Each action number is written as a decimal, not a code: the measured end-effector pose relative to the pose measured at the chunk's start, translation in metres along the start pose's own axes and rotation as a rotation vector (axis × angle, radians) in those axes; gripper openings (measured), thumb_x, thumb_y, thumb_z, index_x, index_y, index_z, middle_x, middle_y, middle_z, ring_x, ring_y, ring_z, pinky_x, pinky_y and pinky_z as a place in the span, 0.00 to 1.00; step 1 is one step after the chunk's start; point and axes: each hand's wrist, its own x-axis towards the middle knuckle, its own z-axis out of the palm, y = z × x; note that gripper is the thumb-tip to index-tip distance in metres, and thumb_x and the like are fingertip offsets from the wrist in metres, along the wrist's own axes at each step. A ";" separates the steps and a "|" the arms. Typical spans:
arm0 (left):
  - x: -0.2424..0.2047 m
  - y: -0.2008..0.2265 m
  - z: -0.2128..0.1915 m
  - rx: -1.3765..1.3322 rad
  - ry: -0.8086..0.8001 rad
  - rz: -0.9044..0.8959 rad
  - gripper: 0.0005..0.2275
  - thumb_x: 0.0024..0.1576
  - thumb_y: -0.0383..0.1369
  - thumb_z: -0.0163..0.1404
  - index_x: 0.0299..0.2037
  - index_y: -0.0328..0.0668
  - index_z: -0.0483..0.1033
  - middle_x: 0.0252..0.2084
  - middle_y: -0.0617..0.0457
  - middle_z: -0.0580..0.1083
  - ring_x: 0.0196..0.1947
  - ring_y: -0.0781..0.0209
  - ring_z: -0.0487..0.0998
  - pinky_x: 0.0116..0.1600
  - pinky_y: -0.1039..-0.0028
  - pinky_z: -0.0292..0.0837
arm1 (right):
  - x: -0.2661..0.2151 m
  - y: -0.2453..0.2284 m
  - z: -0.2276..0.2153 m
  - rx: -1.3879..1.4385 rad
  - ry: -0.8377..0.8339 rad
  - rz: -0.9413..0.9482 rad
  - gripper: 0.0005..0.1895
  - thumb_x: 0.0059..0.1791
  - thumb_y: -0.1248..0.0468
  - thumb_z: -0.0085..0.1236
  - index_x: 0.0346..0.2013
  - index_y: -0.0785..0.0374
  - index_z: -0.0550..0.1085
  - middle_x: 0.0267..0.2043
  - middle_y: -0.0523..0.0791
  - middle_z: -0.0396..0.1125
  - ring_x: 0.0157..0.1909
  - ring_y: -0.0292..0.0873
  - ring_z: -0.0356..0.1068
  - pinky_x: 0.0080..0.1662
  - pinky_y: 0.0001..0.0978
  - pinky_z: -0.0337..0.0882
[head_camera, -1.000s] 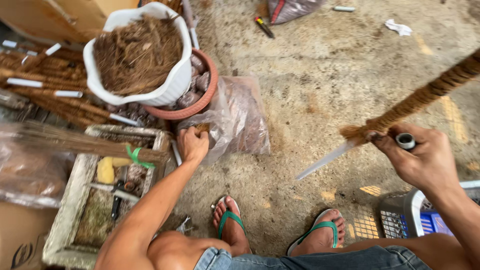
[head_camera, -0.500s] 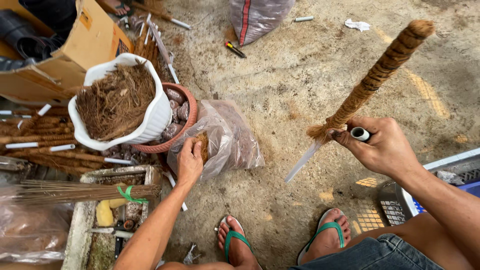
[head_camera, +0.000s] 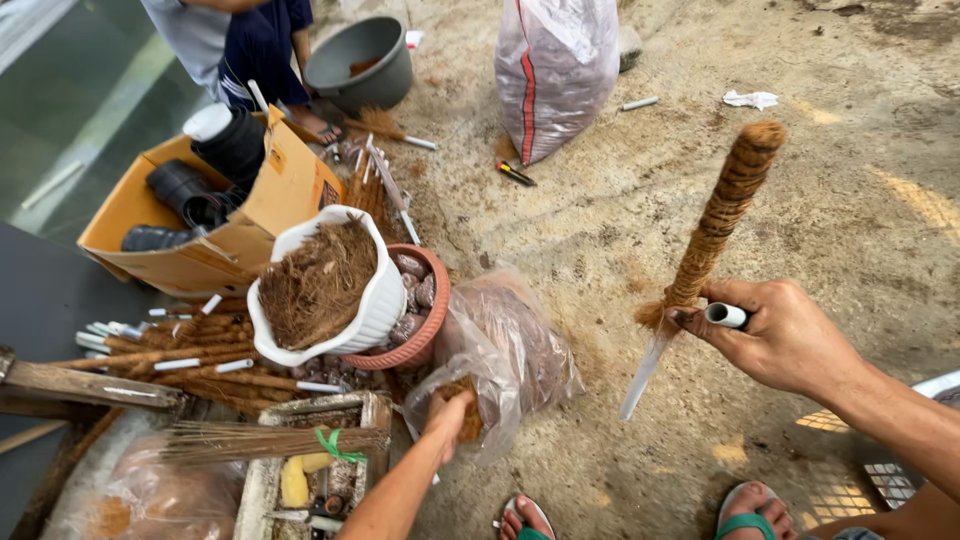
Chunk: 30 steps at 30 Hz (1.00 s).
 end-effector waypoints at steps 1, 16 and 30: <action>0.003 0.001 -0.001 -0.009 -0.029 -0.074 0.30 0.57 0.36 0.56 0.68 0.40 0.58 0.61 0.45 0.69 0.56 0.54 0.73 0.59 0.59 0.68 | 0.002 0.001 0.001 0.011 -0.003 0.002 0.19 0.47 0.48 0.65 0.49 0.51 0.81 0.15 0.46 0.72 0.11 0.42 0.62 0.20 0.43 0.57; 0.015 0.023 -0.027 0.193 0.120 0.273 0.08 0.56 0.32 0.56 0.38 0.34 0.80 0.32 0.49 0.78 0.30 0.58 0.76 0.39 0.64 0.73 | 0.002 0.003 0.009 0.083 -0.019 -0.071 0.18 0.47 0.53 0.66 0.50 0.51 0.82 0.16 0.47 0.73 0.13 0.40 0.62 0.20 0.41 0.58; -0.004 0.025 -0.003 -0.092 -0.061 0.002 0.40 0.57 0.41 0.50 0.78 0.54 0.39 0.78 0.45 0.50 0.73 0.43 0.60 0.70 0.46 0.61 | 0.013 0.012 0.018 0.058 -0.057 -0.062 0.24 0.48 0.54 0.64 0.58 0.55 0.78 0.17 0.46 0.75 0.11 0.37 0.58 0.17 0.36 0.54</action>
